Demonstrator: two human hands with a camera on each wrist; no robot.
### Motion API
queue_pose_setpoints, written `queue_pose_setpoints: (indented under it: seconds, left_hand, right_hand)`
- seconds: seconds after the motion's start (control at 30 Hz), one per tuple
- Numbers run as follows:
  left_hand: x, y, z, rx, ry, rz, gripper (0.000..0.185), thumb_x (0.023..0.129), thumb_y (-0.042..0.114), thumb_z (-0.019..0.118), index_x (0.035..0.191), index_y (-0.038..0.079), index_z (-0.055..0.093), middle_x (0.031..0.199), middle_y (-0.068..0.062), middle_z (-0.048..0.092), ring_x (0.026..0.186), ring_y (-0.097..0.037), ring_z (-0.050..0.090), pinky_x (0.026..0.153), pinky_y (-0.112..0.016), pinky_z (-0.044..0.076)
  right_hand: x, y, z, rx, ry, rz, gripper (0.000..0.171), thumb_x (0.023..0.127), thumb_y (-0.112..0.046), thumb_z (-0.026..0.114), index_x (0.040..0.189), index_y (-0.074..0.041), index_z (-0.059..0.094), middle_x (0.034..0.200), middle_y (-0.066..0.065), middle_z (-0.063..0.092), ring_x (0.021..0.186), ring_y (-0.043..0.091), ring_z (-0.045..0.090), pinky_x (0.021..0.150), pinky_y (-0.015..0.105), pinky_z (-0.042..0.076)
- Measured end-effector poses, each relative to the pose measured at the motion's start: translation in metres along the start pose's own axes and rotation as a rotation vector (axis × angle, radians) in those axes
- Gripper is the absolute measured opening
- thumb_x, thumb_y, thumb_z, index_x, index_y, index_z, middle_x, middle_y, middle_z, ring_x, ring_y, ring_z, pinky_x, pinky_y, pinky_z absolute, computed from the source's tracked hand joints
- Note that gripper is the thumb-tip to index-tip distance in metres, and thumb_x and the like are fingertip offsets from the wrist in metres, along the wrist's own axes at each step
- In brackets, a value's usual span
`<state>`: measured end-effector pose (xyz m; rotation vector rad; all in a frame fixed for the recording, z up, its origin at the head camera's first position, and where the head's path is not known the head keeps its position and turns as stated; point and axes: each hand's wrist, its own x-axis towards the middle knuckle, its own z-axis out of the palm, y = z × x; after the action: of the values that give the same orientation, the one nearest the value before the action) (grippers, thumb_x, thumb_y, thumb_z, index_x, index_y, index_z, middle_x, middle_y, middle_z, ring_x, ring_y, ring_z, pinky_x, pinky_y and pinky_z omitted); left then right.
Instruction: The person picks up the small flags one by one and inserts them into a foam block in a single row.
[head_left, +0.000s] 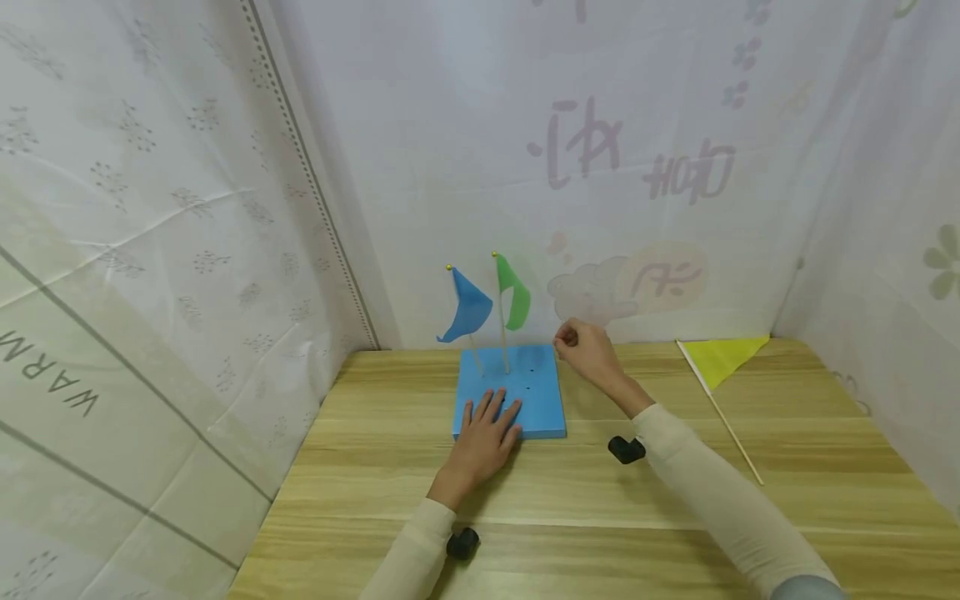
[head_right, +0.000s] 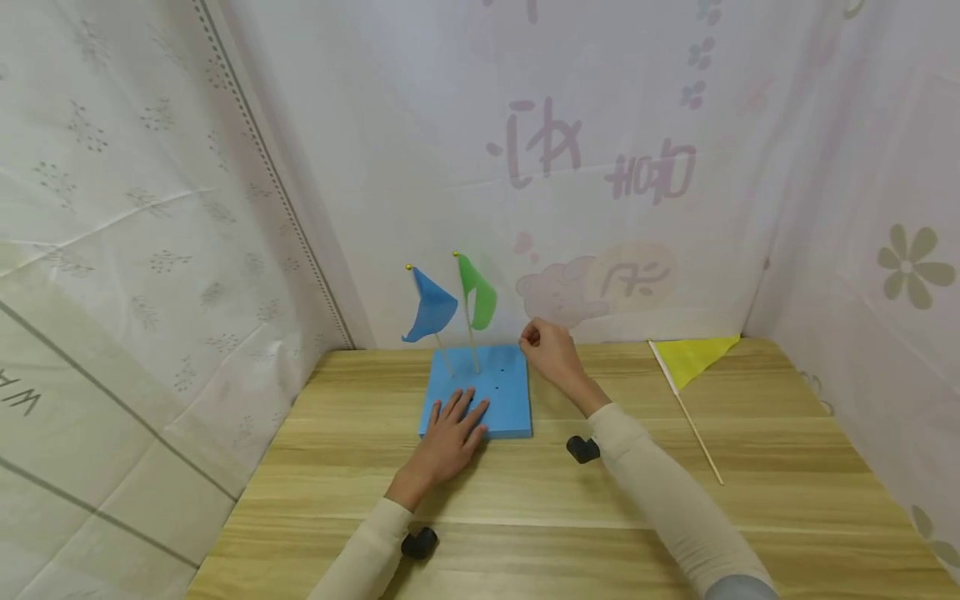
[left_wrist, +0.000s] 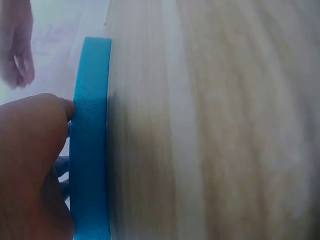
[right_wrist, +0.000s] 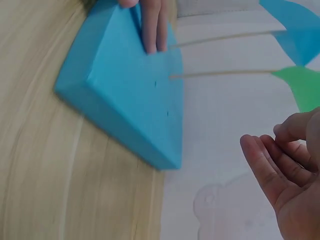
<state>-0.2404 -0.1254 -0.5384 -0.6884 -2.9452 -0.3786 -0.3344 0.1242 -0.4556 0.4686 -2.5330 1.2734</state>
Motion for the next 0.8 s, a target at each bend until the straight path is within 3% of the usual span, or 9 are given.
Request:
queue_pose_setpoints:
  seconds: [0.2, 0.47, 0.8]
  left_hand:
    - [0.0, -0.001, 0.002, 0.005, 0.0, -0.006, 0.053, 0.116, 0.041, 0.043, 0.166, 0.022, 0.043, 0.175, -0.012, 0.031, 0.164, -0.038, 0.026, 0.13, -0.068, 0.022]
    - [0.0, 0.0, 0.001, 0.005, -0.006, -0.013, 0.054, 0.116, 0.041, 0.042, 0.166, 0.022, 0.042, 0.176, -0.011, 0.03, 0.164, -0.037, 0.025, 0.13, -0.068, 0.021]
    - [0.0, 0.001, -0.001, -0.006, -0.018, -0.011, 0.054, 0.116, 0.041, 0.041, 0.166, 0.022, 0.042, 0.176, -0.012, 0.03, 0.165, -0.037, 0.024, 0.13, -0.068, 0.021]
  right_hand:
    - [-0.017, 0.019, -0.028, -0.023, 0.011, 0.035, 0.009, 0.104, -0.01, 0.066, 0.102, -0.003, 0.071, 0.093, 0.014, 0.077, 0.078, 0.023, 0.077, 0.063, 0.024, 0.059]
    - [-0.036, 0.035, -0.065, -0.055, 0.04, 0.066, 0.01, 0.105, -0.009, 0.065, 0.106, 0.0, 0.07, 0.094, 0.019, 0.077, 0.082, 0.036, 0.078, 0.062, 0.023, 0.06]
    - [-0.056, 0.05, -0.098, -0.102, 0.081, 0.084, 0.015, 0.107, -0.013, 0.063, 0.108, -0.001, 0.07, 0.095, 0.019, 0.076, 0.083, 0.036, 0.077, 0.063, 0.021, 0.058]
